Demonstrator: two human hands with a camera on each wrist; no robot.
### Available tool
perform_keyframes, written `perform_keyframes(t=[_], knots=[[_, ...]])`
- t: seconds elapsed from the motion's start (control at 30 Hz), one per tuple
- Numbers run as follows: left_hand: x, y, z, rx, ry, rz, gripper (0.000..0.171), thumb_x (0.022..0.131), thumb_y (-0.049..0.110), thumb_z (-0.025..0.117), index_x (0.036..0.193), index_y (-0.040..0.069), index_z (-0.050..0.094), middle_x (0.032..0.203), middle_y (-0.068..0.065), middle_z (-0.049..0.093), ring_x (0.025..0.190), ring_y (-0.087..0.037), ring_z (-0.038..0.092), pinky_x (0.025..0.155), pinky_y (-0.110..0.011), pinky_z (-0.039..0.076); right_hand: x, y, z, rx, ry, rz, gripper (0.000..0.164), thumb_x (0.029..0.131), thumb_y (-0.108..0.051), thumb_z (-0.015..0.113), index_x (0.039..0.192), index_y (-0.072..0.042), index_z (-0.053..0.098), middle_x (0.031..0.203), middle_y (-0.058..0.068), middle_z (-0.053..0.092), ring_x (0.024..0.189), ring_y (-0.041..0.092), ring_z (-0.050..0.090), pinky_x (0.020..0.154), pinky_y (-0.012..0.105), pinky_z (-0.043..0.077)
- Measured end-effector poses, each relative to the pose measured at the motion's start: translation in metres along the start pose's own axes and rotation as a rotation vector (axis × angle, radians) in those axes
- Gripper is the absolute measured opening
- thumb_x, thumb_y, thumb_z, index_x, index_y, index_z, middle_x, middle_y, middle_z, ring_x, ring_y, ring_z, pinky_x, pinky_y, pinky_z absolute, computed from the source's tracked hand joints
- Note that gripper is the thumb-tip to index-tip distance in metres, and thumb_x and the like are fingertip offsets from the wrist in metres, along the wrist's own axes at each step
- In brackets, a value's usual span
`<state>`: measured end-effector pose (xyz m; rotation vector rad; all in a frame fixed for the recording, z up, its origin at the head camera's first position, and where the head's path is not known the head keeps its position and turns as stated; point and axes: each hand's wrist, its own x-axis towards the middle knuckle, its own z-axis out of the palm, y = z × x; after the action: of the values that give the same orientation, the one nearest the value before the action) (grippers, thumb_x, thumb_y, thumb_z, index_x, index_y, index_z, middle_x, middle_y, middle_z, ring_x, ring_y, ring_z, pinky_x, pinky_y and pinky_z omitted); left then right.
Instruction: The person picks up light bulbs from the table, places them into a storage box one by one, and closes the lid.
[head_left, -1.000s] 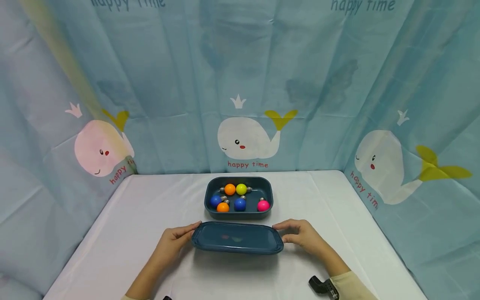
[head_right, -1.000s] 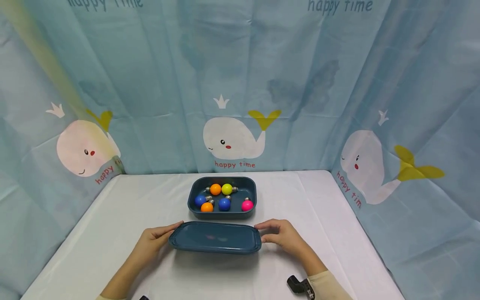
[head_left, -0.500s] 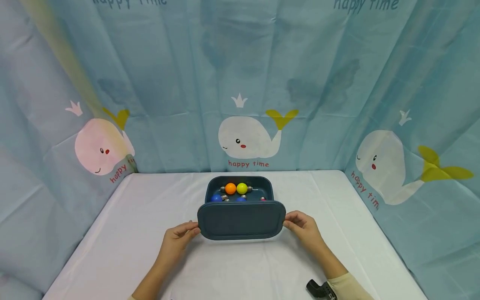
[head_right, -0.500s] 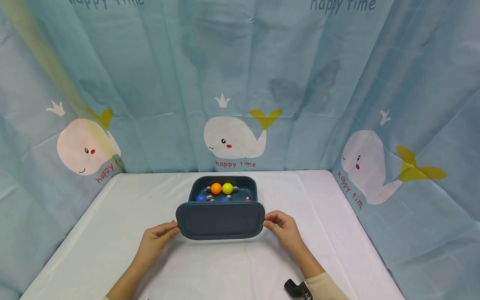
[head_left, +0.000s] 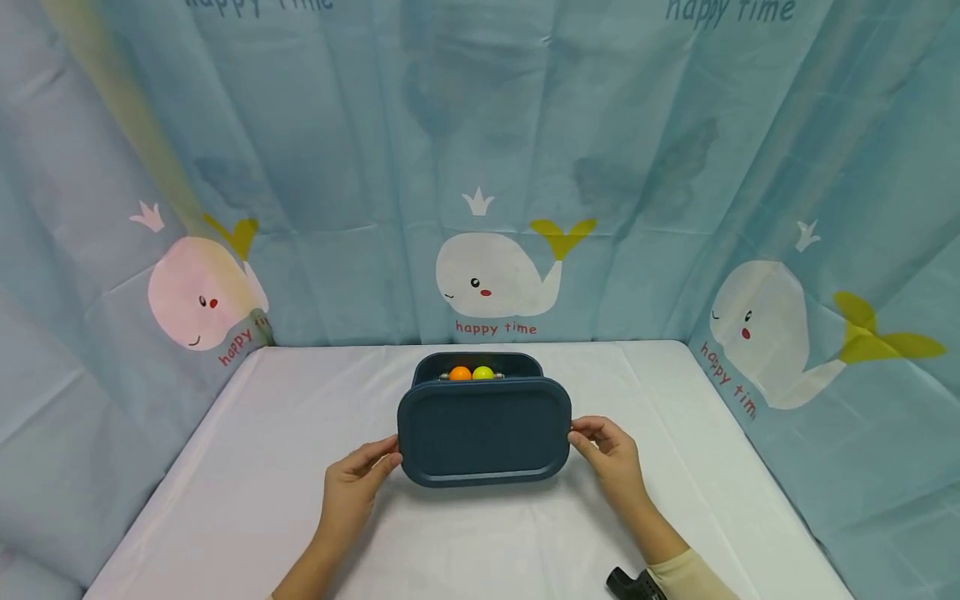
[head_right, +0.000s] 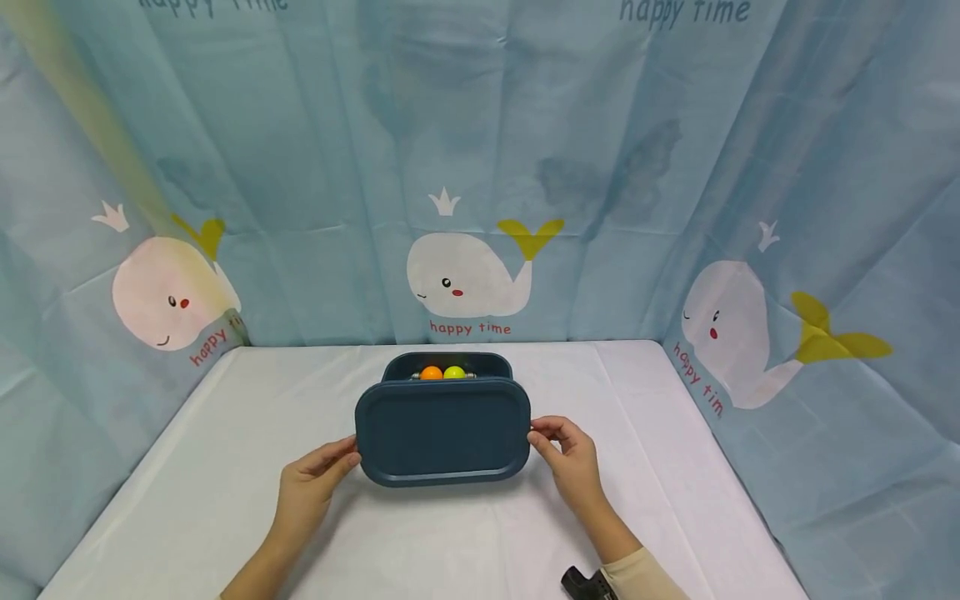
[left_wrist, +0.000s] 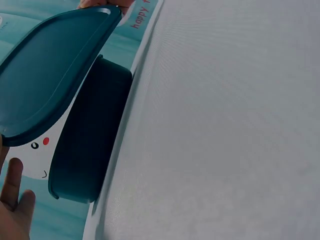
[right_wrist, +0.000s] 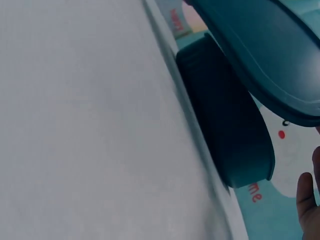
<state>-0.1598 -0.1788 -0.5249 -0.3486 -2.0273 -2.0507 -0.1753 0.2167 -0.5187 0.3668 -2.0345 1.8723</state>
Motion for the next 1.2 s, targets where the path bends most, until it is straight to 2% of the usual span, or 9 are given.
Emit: perform_keyframes(t=[0.13,0.27,0.43,0.6,0.73,0.87,1.03,1.2], knots=[[0.0,0.0,-0.001,0.019,0.029,0.053,0.03,0.093,-0.003,0.07,0.123,-0.007,0.07,0.119,-0.015,0.073,0.108,-0.015,0.072,0.093,-0.028,0.058,-0.001,-0.003,0.001,-0.028,-0.011,-0.081,0.021,0.09,0.006,0.073,0.111,0.002,0.072,0.101,0.007,0.075,0.092,0.011,0.067,0.083,0.019,0.056],[0.001,0.0,-0.004,0.069,0.018,0.08,0.032,0.094,-0.002,0.07,0.126,-0.005,0.07,0.122,-0.017,0.071,0.111,-0.014,0.071,0.094,-0.027,0.057,0.0,-0.003,-0.002,-0.06,-0.078,-0.166,0.03,0.089,0.01,0.073,0.118,0.001,0.073,0.104,0.014,0.076,0.094,0.015,0.067,0.087,0.02,0.055],[0.004,-0.002,-0.012,0.094,-0.082,0.095,0.04,0.095,-0.002,0.068,0.135,-0.002,0.065,0.132,-0.017,0.064,0.122,-0.011,0.064,0.099,-0.025,0.054,0.004,-0.002,-0.011,-0.103,-0.198,-0.236,0.045,0.083,0.017,0.074,0.127,0.006,0.068,0.106,0.019,0.073,0.095,0.025,0.065,0.084,0.025,0.055],[0.008,0.0,-0.021,0.109,-0.202,0.089,0.046,0.096,0.0,0.068,0.142,0.001,0.06,0.138,-0.015,0.06,0.131,-0.009,0.058,0.106,-0.024,0.05,0.01,0.001,-0.02,-0.156,-0.277,-0.294,0.056,0.076,0.021,0.077,0.13,0.012,0.063,0.105,0.02,0.071,0.096,0.032,0.062,0.081,0.034,0.055],[0.009,0.001,-0.025,0.121,-0.249,0.075,0.052,0.094,0.0,0.071,0.144,0.003,0.058,0.14,-0.014,0.06,0.13,-0.008,0.057,0.107,-0.022,0.048,0.013,0.004,-0.023,-0.162,-0.327,-0.317,0.063,0.075,0.021,0.078,0.134,0.014,0.058,0.108,0.022,0.07,0.099,0.032,0.063,0.082,0.036,0.055],[0.009,0.002,-0.026,0.121,-0.261,0.074,0.054,0.092,-0.001,0.072,0.144,0.002,0.058,0.141,-0.013,0.059,0.128,-0.007,0.057,0.106,-0.019,0.048,0.013,0.006,-0.024,-0.163,-0.35,-0.317,0.067,0.075,0.019,0.079,0.138,0.012,0.056,0.111,0.019,0.07,0.102,0.028,0.065,0.084,0.035,0.054],[0.01,0.002,-0.028,0.078,-0.278,0.071,0.055,0.092,-0.003,0.072,0.144,-0.001,0.056,0.142,-0.011,0.06,0.129,-0.009,0.058,0.108,-0.024,0.049,0.012,0.011,-0.025,-0.12,-0.363,-0.278,0.067,0.078,0.015,0.08,0.14,0.008,0.057,0.115,0.017,0.07,0.106,0.024,0.065,0.087,0.032,0.054],[0.011,0.001,-0.026,0.008,-0.296,0.06,0.056,0.091,-0.005,0.072,0.144,-0.003,0.054,0.146,-0.014,0.056,0.134,-0.014,0.055,0.109,-0.03,0.049,0.011,0.013,-0.026,-0.083,-0.363,-0.295,0.066,0.077,0.014,0.08,0.139,0.009,0.058,0.13,0.023,0.064,0.117,0.023,0.06,0.09,0.03,0.053]])
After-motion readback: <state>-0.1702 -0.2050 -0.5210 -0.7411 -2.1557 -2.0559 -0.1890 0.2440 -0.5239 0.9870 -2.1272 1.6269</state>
